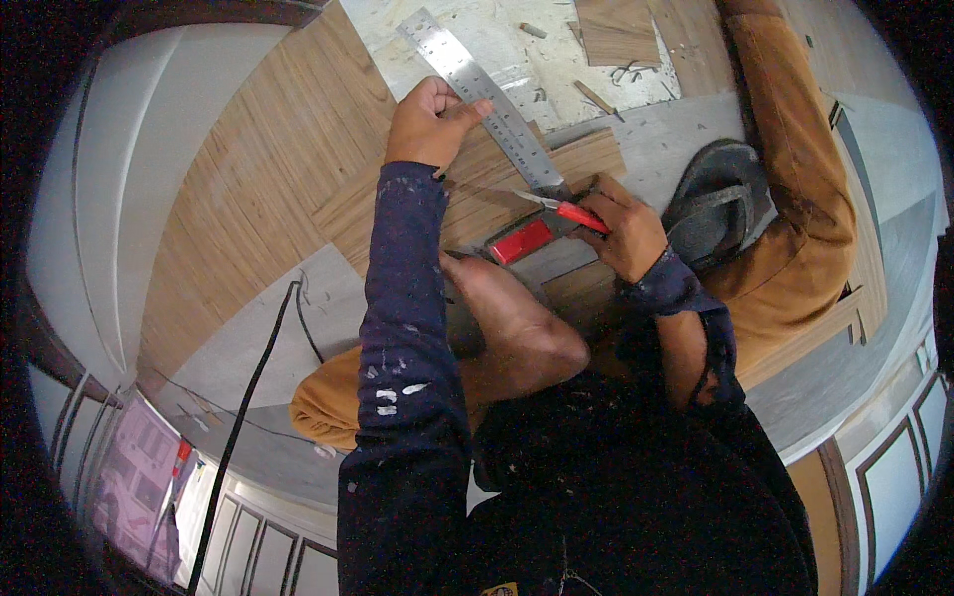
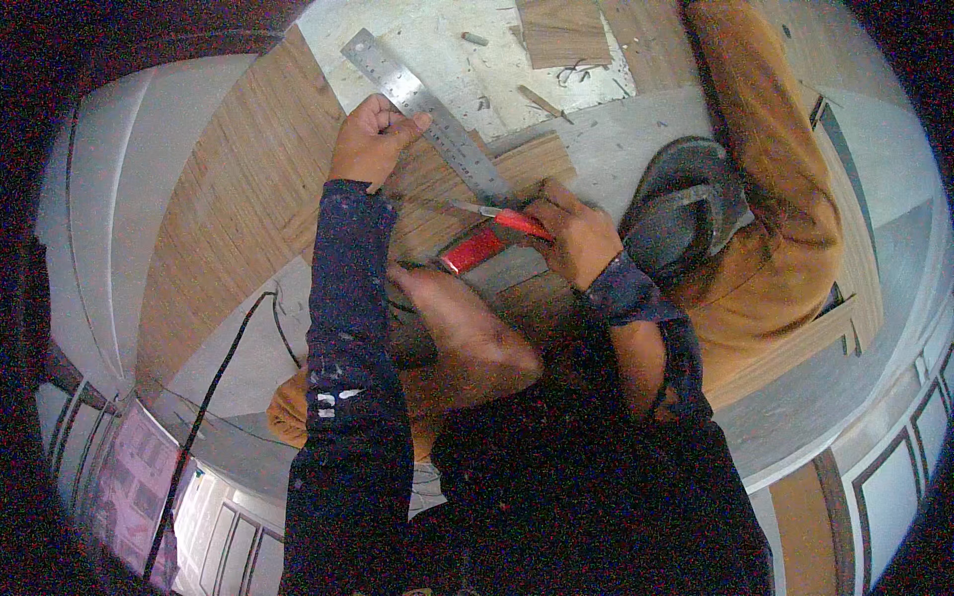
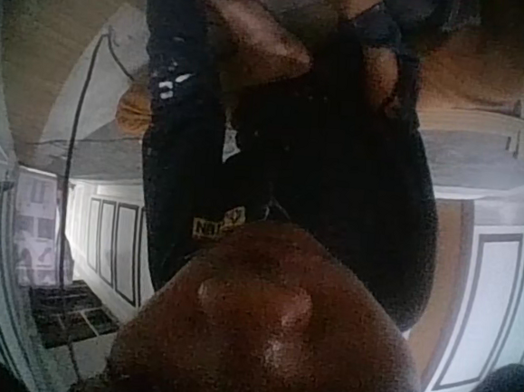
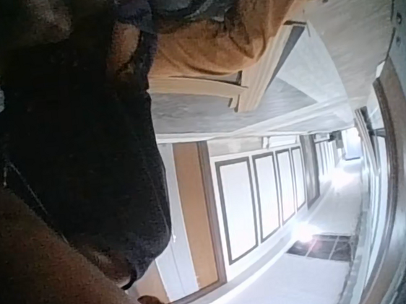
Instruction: The person cuts a piece of wood-patterned floor tile using a utility knife and a metal ruler while sitting on the floor.
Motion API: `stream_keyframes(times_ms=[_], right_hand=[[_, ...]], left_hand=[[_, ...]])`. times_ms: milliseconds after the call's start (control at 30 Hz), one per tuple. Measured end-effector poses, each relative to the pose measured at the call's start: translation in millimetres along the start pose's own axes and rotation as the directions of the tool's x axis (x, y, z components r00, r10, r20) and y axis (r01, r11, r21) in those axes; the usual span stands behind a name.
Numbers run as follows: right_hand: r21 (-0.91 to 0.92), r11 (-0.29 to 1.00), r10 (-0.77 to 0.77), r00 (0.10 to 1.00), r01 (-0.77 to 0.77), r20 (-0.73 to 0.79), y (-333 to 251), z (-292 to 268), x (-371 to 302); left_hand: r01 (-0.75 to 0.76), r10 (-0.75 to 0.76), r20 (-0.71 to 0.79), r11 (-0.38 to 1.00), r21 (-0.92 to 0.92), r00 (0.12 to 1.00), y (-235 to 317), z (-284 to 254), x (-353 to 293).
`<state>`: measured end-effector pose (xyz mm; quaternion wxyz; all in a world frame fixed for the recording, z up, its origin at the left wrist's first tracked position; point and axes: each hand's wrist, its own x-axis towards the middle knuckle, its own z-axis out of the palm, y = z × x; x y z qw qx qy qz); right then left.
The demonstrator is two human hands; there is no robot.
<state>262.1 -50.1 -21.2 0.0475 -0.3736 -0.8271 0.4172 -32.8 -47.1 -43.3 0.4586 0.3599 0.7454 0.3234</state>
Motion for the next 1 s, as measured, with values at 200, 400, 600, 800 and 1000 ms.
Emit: stream_keyframes(times_ms=[200,400,600,800,1000], right_hand=[[0.003,1.000,-0.030,0.999,0.030,-0.020,5.7,4.8,-0.2],[-0.002,1.000,-0.021,1.000,0.021,-0.019,6.0,4.5,-0.7],[-0.004,1.000,-0.027,1.000,0.027,-0.008,5.0,3.8,0.7],[0.030,0.999,-0.028,1.000,0.028,0.012,4.0,0.2,2.0],[0.011,1.000,-0.014,1.000,0.014,0.008,6.0,3.4,0.4]], left_hand=[[-0.023,0.023,0.008,0.997,-0.074,1.000,0.9,1.0,-1.4],[-0.012,0.013,0.012,0.998,-0.061,1.000,5.6,1.0,-3.1],[0.002,-0.002,0.010,0.998,-0.060,1.000,0.6,0.8,-1.3],[-0.022,0.023,0.005,0.999,-0.039,1.000,2.2,1.5,-2.0],[-0.004,0.005,0.031,0.999,-0.048,0.999,-3.3,0.4,0.4]])
